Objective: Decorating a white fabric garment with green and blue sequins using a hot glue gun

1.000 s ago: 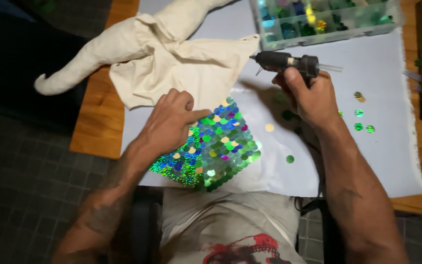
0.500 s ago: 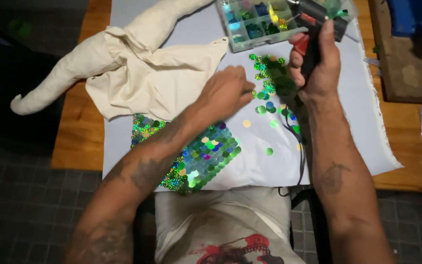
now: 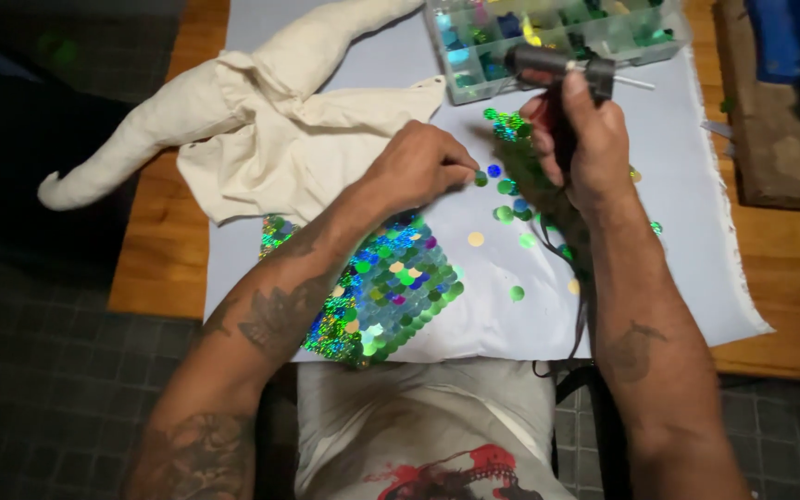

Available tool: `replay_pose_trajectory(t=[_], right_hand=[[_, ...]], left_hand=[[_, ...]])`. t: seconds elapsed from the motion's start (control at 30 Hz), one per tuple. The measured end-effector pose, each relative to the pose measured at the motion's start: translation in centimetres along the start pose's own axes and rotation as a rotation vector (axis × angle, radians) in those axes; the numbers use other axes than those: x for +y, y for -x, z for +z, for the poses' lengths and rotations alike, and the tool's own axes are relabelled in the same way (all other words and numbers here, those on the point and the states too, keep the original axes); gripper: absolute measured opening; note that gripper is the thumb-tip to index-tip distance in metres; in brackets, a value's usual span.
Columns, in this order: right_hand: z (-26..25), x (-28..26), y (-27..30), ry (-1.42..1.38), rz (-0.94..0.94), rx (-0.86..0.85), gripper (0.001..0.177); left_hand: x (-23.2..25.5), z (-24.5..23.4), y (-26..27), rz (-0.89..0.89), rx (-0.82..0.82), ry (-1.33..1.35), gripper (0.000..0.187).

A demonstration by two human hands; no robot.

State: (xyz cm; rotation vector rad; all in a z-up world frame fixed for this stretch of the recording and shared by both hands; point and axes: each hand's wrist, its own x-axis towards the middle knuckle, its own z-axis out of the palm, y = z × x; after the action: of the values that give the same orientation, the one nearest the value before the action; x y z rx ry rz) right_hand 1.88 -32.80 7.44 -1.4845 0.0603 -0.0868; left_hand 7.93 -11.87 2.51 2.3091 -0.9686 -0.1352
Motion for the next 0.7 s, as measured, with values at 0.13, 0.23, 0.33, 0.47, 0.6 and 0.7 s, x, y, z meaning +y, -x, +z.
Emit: replay_pose_trajectory(t=[0.13, 0.23, 0.33, 0.47, 0.6, 0.7], right_hand=[[1.9, 2.2, 0.6, 0.212, 0.025, -0.055, 0.055], [4.3, 2.3, 1.8, 0.718, 0.295, -0.081, 0.068], [6.0, 1.9, 2.1, 0.830, 0.377, -0.265, 0.064], [8.1, 0.9, 3.0, 0.905, 0.365, -0.354, 0.062], [9.6, -1.5, 3.3, 0.997, 0.380, -0.397, 0.062], [9.9, -2.0, 3.3, 1.038, 0.382, -0.429, 0.062]], left_hand=[[1.7, -4.7, 4.2, -0.168, 0.179, 0.233, 0.008], [-0.9, -6.3, 7.2, -0.111, 0.284, 0.285, 0.019], [-0.5, -8.2, 10.4, -0.259, 0.229, 0.251, 0.018], [-2.1, -8.3, 12.9, -0.386, 0.199, 0.160, 0.015], [-3.1, -8.0, 13.7, -0.450, 0.194, 0.140, 0.015], [-3.0, -7.5, 14.3, -0.512, 0.178, 0.191, 0.016]])
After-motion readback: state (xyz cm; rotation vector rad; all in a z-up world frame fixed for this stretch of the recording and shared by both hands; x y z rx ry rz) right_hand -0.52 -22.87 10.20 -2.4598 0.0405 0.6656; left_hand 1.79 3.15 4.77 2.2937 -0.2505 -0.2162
